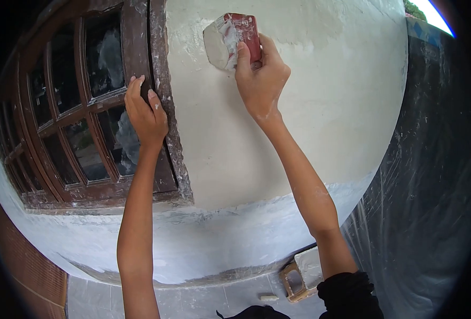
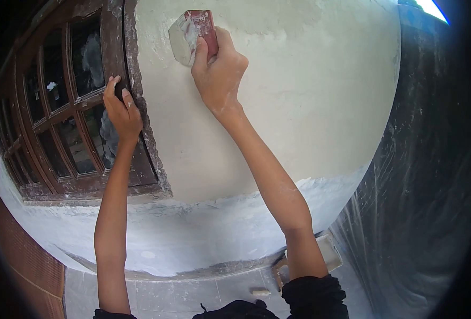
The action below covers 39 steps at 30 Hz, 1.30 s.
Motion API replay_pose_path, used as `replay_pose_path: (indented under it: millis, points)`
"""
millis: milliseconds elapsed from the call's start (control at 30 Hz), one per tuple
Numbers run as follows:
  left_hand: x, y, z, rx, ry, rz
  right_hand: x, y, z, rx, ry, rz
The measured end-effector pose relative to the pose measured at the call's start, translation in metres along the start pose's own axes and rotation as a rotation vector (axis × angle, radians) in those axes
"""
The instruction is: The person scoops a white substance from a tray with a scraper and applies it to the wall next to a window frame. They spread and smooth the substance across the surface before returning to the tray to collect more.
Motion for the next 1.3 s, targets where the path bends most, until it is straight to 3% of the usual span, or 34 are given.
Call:
replay_pose_path:
  millis: [100,200,433,600,667,733,800,833,900,1033,1067,1133,1300]
  points:
    - [0.0,-0.001,0.002,0.0,0.02,0.007,0.026,0.026,-0.023,0.018,-0.096,-0.174]
    - [0.001,-0.001,-0.001,-0.002,0.038,0.005,0.052,0.057,-0.037,-0.145,-0.151,-0.221]
    - [0.001,0.0,-0.002,-0.014,0.048,0.013,0.034,0.047,-0.046,-0.339,0.146,0.019]
    - [0.001,0.0,0.0,-0.01,0.037,-0.007,0.053,0.064,-0.069,-0.414,0.033,-0.055]
    - [0.001,0.001,0.0,-0.01,0.042,-0.007,0.053,0.07,-0.064,-0.451,0.258,-0.041]
    - [0.0,-0.001,-0.001,-0.004,0.046,-0.004,0.037,0.064,-0.052,-0.432,0.275,0.039]
    - [0.001,-0.001,0.001,0.01,0.03,0.004,0.03,0.059,-0.048,-0.329,-0.02,0.109]
    - [0.001,-0.001,0.0,0.009,0.031,0.004,0.034,0.062,-0.057,-0.329,-0.02,0.108]
    - [0.001,0.0,-0.002,0.012,0.057,0.005,0.045,0.075,-0.067,-0.216,-0.015,-0.09]
    - [0.0,-0.001,-0.002,0.001,0.062,0.001,0.038,0.063,-0.048,-0.348,0.193,0.025]
    - [0.0,-0.001,-0.001,0.005,0.053,0.004,0.03,0.057,-0.049,-0.31,0.103,0.088]
    - [0.002,0.001,-0.001,0.006,0.048,0.011,0.028,0.053,-0.059,-0.183,-0.063,0.019]
    - [0.0,-0.001,-0.001,-0.004,0.038,-0.022,0.056,0.068,-0.043,-0.249,-0.033,-0.166]
Point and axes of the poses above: each hand's wrist, its own y-axis towards the middle knuckle, its own x-axis out of the back of the hand, z = x × y, the point moved 3 cm from there along y, towards the middle knuckle, and after that the axes turned 14 degrees about -z, right-handed, at the moved point
